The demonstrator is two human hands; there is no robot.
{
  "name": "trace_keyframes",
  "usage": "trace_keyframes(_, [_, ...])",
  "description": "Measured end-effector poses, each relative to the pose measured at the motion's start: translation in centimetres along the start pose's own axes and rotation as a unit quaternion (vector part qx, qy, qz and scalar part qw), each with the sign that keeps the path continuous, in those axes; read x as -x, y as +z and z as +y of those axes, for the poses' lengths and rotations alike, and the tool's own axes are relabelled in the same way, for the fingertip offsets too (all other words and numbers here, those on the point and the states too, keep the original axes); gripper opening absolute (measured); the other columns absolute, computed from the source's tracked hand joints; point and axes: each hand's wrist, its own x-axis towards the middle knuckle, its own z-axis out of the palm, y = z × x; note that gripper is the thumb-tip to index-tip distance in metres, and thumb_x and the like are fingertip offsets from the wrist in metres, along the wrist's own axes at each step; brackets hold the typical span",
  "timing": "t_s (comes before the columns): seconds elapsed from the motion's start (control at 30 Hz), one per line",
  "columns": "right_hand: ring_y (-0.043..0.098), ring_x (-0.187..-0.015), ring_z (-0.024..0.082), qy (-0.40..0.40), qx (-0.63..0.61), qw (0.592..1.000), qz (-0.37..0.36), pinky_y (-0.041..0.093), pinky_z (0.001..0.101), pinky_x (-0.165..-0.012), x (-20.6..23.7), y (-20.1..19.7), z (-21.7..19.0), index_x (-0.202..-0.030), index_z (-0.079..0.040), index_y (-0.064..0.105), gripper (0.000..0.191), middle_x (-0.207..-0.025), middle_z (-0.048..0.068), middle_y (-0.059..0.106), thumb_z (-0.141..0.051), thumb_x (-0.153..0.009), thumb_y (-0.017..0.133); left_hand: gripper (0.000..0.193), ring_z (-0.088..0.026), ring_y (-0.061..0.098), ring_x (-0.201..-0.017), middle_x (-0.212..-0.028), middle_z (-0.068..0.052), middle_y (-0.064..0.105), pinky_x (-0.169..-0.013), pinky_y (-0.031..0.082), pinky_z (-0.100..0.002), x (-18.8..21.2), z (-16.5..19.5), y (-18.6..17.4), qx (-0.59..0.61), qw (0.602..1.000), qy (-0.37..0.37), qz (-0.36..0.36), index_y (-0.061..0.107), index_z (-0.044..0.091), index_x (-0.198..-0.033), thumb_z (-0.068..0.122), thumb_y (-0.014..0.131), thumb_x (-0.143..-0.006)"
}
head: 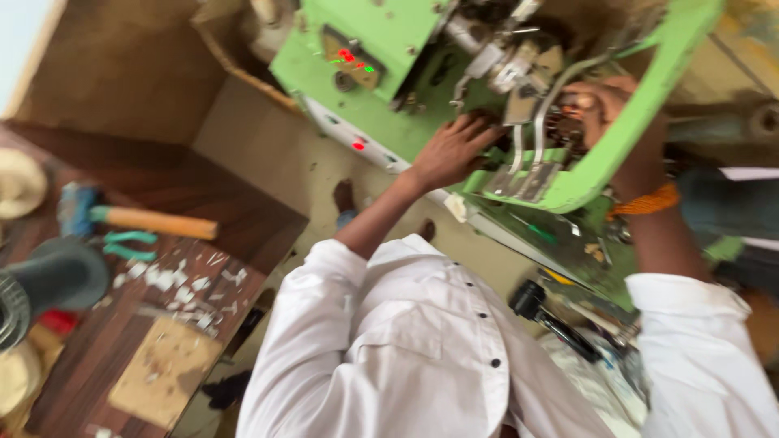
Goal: The person operates a green motor winding machine, repeatedly inserting small white rectangular pieces into the machine's mechanism while a copper-wound rotor spins. The person uses both hands to feed the pieces and adjust the rotor, then removes the rotor to inspect it before continuing the process.
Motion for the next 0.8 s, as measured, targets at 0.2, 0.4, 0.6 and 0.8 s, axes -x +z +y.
trace_keyframes(0.2, [0.066,-0.076,0.026,-0.024,0.014,1.000,0.013,0.055,0.0381,-0.070,0.3,-0.2,0.5,-0.113,-0.004,0.081,0.033,-0.098,0.018,0.071,-0.022,-0.120,0.054,0.054,-0.032,0.050,-0.139,-0.146,-0.010,0.055,-0.114,0.045,-0.047,6.6,1.6,1.7,0.115,0.963,-0.070,0.234,0.050,0.021,-0.147,0.012,0.068,-0.096])
trace_keyframes(0.4, [0.070,-0.092,0.026,-0.108,0.076,0.990,0.038,0.056,0.0400,-0.091,2.2,1.4,4.3,-0.115,-0.006,0.082,0.046,-0.094,0.012,0.070,-0.029,-0.123,0.042,0.052,-0.028,0.056,-0.131,-0.140,-0.011,0.062,-0.104,0.046,-0.047,16.6,-1.5,6.7,0.324,0.756,-0.456,0.341,0.044,0.014,-0.149,0.026,0.059,-0.100])
trace_keyframes(0.6, [0.064,-0.088,0.021,-0.153,0.037,0.986,0.064,0.051,0.0356,-0.087,3.1,2.9,6.5,-0.110,-0.004,0.074,0.045,-0.095,0.007,0.070,-0.025,-0.121,0.036,0.091,-0.033,0.040,-0.147,-0.157,-0.015,0.051,-0.115,0.033,-0.054,15.2,-3.2,8.6,0.533,0.613,-0.488,0.318,0.007,0.019,-0.164,0.069,0.042,-0.097])
trace_keyframes(0.8, [0.065,-0.077,0.022,-0.139,0.045,0.986,0.079,0.051,0.0360,-0.078,3.2,1.8,5.5,-0.108,-0.001,0.074,0.040,-0.086,0.009,0.067,-0.019,-0.124,0.042,0.095,-0.034,0.032,-0.154,-0.164,-0.013,0.039,-0.120,0.028,-0.054,13.4,-2.3,8.3,0.594,0.596,-0.448,0.302,-0.002,0.023,-0.167,0.078,0.030,-0.097])
